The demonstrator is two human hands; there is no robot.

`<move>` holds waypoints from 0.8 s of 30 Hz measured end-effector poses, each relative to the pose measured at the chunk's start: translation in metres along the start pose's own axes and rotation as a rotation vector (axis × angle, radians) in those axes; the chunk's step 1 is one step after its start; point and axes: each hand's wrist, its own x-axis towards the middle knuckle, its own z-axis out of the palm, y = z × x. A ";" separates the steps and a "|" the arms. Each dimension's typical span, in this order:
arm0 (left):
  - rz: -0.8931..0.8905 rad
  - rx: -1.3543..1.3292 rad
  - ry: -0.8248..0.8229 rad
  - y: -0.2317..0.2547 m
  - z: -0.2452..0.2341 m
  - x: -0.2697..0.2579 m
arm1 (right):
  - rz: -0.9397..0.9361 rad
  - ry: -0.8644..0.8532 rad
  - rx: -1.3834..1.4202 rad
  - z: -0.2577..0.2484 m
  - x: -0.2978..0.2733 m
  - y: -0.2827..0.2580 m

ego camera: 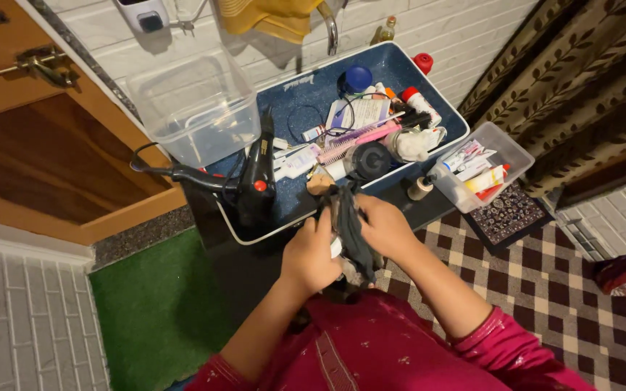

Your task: Sorting through and organizing various toiletries and personal care items on a vanity shelf.

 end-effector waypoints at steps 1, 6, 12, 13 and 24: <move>-0.002 0.000 -0.001 0.004 -0.003 0.000 | 0.001 -0.002 0.001 0.003 0.001 0.005; 0.107 0.230 0.080 0.008 0.005 0.005 | 0.091 0.017 -0.028 0.011 0.009 0.024; -0.119 -0.645 -0.356 0.006 -0.026 0.028 | -0.196 0.117 0.269 0.009 0.010 0.040; -0.120 -0.644 -0.355 0.000 -0.013 0.028 | -0.196 0.117 0.270 0.008 0.011 0.041; 0.070 0.455 -0.004 -0.042 0.048 0.032 | 0.062 0.073 -0.206 0.009 0.012 0.007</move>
